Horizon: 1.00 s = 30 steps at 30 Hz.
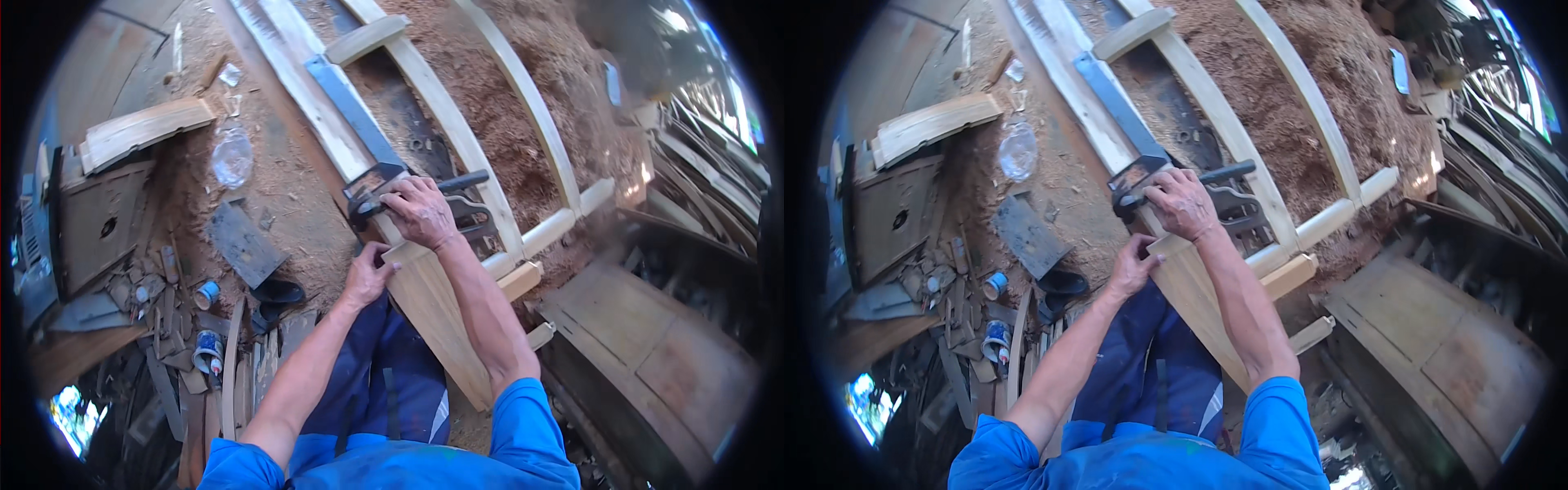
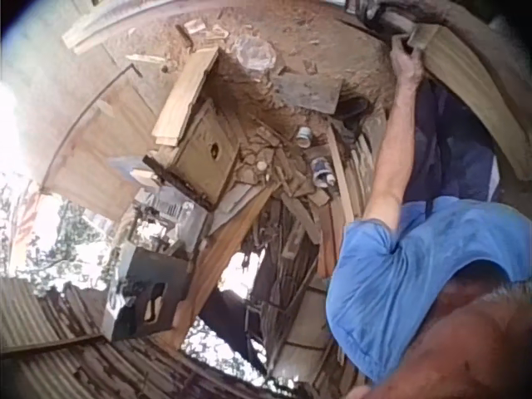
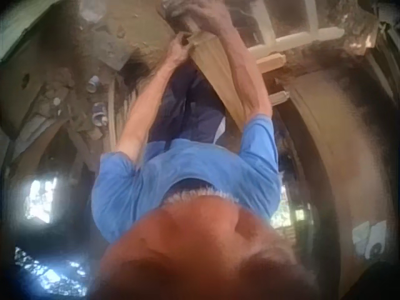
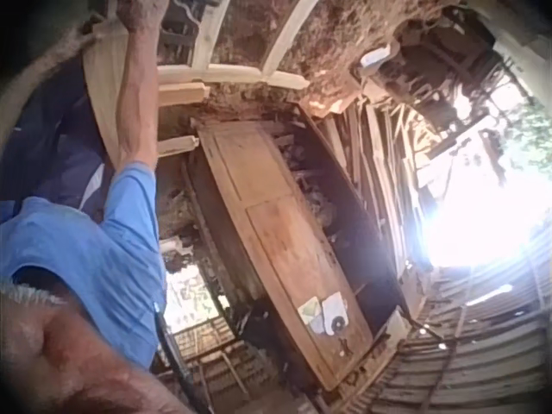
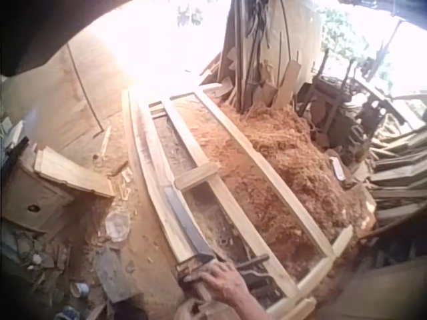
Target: The person aligns wooden components of a furniture frame, using a square to check for vertical alignment and a hammer to tap the pieces together at their joints.
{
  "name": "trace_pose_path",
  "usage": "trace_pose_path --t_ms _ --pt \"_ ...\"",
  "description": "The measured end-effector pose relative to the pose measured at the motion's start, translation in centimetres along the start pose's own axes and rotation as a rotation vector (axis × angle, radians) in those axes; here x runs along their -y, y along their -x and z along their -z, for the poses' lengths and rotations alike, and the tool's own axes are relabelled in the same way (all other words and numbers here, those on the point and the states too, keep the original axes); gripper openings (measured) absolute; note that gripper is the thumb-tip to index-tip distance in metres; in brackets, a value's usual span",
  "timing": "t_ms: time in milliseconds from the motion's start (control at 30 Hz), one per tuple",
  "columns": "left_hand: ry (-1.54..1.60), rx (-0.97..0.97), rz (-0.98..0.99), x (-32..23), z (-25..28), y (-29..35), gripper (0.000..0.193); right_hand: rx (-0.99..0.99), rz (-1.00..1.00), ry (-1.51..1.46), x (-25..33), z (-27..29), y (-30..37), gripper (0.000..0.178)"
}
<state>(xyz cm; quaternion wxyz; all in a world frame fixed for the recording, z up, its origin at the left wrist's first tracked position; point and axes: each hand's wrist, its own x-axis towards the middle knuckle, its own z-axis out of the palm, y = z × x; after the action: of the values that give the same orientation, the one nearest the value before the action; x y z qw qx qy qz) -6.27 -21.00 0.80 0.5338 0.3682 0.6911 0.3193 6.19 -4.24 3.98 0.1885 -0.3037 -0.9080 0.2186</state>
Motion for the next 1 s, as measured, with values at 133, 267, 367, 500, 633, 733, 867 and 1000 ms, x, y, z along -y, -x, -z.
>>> trace_pose_path --t_ms 133,267,367,500,633,733,867,1000 --pt "0.079 0.089 0.12 0.5 0.0 -0.5 0.029 -0.361 -0.418 -0.217 2.6 4.5 7.1 0.028" --pt "0.181 0.113 0.126 0.1 0.0 -0.2 0.017 -0.664 -1.062 -0.382 8.4 6.7 22.6 0.014" --pt "0.046 0.132 0.025 1.3 1.1 -0.8 0.02 -0.696 -1.569 -0.463 15.2 5.3 37.6 0.014" --pt "-0.312 0.036 -0.08 -2.3 0.1 -0.4 0.028 -0.801 -1.918 -0.548 25.2 3.3 48.4 0.015" --pt "-0.844 0.05 -0.668 -5.7 -2.3 -0.1 0.065 -0.803 -2.148 -0.341 28.4 0.7 55.8 0.022" --pt "-1.041 0.103 -0.668 -7.7 -5.4 -0.7 0.075 -0.884 -2.217 -0.134 25.4 1.0 56.7 0.042" --pt "-1.098 0.169 -0.668 -5.2 -7.0 -2.6 0.075 -0.933 -2.354 -0.059 20.4 1.5 58.7 0.06" --pt "-1.117 0.108 -0.701 -2.9 -6.8 -3.6 0.057 -1.006 -2.317 -0.134 17.2 0.5 57.9 0.07"
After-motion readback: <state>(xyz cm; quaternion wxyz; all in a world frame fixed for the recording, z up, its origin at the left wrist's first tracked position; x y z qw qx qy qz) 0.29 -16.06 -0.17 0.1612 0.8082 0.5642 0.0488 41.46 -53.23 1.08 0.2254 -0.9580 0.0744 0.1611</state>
